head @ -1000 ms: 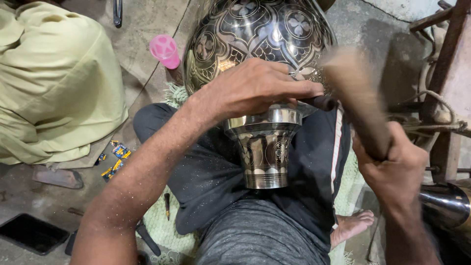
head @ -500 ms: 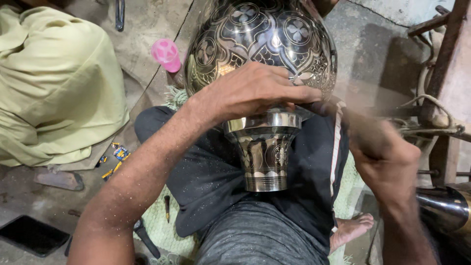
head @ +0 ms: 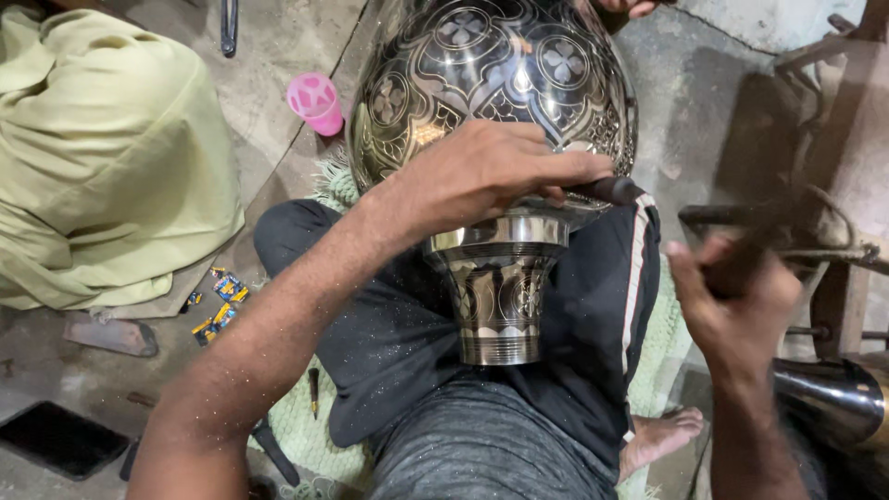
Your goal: The person uses a hammer and chisel to engrave intricate floral patterns onto a large metal vessel. They hold the chisel against the surface and strike it repeatedly with a wooden mallet, rotating the vessel to access different areas.
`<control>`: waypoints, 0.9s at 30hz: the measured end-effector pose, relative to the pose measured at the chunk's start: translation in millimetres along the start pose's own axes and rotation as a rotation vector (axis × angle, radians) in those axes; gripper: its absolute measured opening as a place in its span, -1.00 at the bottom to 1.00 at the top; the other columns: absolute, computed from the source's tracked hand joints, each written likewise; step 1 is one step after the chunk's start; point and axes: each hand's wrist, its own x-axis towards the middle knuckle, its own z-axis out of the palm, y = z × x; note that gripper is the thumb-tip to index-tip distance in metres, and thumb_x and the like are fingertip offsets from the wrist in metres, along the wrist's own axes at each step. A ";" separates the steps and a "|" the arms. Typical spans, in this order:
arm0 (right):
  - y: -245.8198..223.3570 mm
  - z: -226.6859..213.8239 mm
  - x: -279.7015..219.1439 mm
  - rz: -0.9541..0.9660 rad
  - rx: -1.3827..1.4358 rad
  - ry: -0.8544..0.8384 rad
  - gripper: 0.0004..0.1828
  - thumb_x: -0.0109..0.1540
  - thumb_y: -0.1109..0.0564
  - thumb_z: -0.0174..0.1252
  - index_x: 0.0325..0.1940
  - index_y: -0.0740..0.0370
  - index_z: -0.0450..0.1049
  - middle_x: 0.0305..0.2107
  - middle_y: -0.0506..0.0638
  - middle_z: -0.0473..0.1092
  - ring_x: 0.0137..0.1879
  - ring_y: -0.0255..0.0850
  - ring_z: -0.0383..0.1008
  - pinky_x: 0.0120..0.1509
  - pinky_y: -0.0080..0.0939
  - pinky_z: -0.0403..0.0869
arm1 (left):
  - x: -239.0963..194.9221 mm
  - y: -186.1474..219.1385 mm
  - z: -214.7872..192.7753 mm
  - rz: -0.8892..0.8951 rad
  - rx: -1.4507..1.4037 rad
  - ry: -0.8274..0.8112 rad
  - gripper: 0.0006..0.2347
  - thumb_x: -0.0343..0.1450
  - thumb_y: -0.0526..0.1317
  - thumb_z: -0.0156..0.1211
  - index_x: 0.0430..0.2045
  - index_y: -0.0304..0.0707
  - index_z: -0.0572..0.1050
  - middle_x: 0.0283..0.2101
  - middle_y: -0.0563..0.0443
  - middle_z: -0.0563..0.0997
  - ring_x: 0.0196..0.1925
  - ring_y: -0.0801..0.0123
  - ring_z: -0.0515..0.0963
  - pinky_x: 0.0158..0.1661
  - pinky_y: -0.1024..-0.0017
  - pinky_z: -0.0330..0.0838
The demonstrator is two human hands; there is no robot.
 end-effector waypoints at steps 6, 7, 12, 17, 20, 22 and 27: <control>-25.0 -12.5 -0.7 -0.041 -0.089 -0.044 -0.69 0.32 0.19 0.36 0.08 0.39 0.51 -0.40 0.05 0.46 -0.34 -0.34 0.43 -0.22 -0.25 0.45 | 2.1 3.6 -0.7 -0.012 -0.004 -0.021 -0.66 0.55 -0.20 0.14 0.24 0.22 0.40 -0.34 0.13 0.62 -0.27 0.47 0.62 -0.27 0.50 0.58; -29.2 -9.7 1.7 -0.046 0.146 0.005 -0.73 0.30 0.17 0.35 -0.02 0.33 0.46 -0.40 0.01 0.45 -0.36 -0.37 0.45 -0.27 -0.28 0.48 | 2.0 4.3 -1.5 -0.010 -0.028 -0.005 -0.64 0.53 -0.21 0.15 0.23 0.24 0.41 -0.33 0.13 0.62 -0.28 0.46 0.62 -0.28 0.51 0.58; -27.9 -1.8 -3.0 0.145 -0.077 -0.178 -0.76 0.32 0.17 0.33 0.00 0.33 0.49 -0.42 0.09 0.49 -0.34 -0.31 0.50 -0.21 -0.22 0.48 | 3.1 8.6 -10.7 -0.034 -0.081 -0.043 -0.61 0.49 -0.37 0.18 0.17 0.24 0.48 -0.30 0.08 0.62 -0.26 0.41 0.66 -0.28 0.50 0.61; -4.3 8.4 -5.5 0.289 -0.045 -0.333 -0.61 0.16 0.08 0.45 -0.06 0.32 0.50 -0.43 0.09 0.51 -0.33 -0.26 0.49 -0.24 -0.18 0.46 | -8.6 4.2 -52.3 -0.148 -0.413 0.325 -0.64 0.54 -0.48 0.20 0.16 0.06 0.44 -0.11 0.05 0.71 -0.06 0.42 0.75 0.00 0.51 0.73; 3.4 11.2 -15.2 0.326 0.111 -0.312 -0.54 0.11 0.06 0.46 -0.04 0.31 0.47 -0.39 -0.03 0.51 -0.30 -0.33 0.52 -0.23 -0.27 0.49 | -8.9 -6.1 -65.6 -0.223 -0.370 0.367 -0.63 0.49 -0.39 0.37 0.15 -0.13 0.41 -0.15 -0.02 0.72 -0.13 0.41 0.77 -0.06 0.43 0.75; 3.6 11.1 -20.1 0.305 0.246 -0.282 -0.54 0.12 0.06 0.43 0.00 0.31 0.47 -0.38 -0.08 0.48 -0.29 -0.36 0.47 -0.23 -0.30 0.46 | -1.1 -10.1 -58.9 -0.189 -0.352 0.265 -0.63 0.48 -0.37 0.36 0.18 -0.11 0.45 -0.08 -0.06 0.73 -0.09 0.38 0.78 -0.02 0.42 0.74; 0.4 4.4 -25.0 0.509 0.274 -0.380 -0.61 0.16 0.07 0.39 -0.03 0.28 0.50 -0.59 -0.04 0.42 -0.50 -0.29 0.36 -0.43 -0.23 0.33 | 32.9 -13.5 -27.0 -0.111 -0.339 -0.006 -0.62 0.50 -0.41 0.22 0.20 0.06 0.46 -0.12 0.04 0.76 -0.14 0.47 0.81 -0.10 0.47 0.69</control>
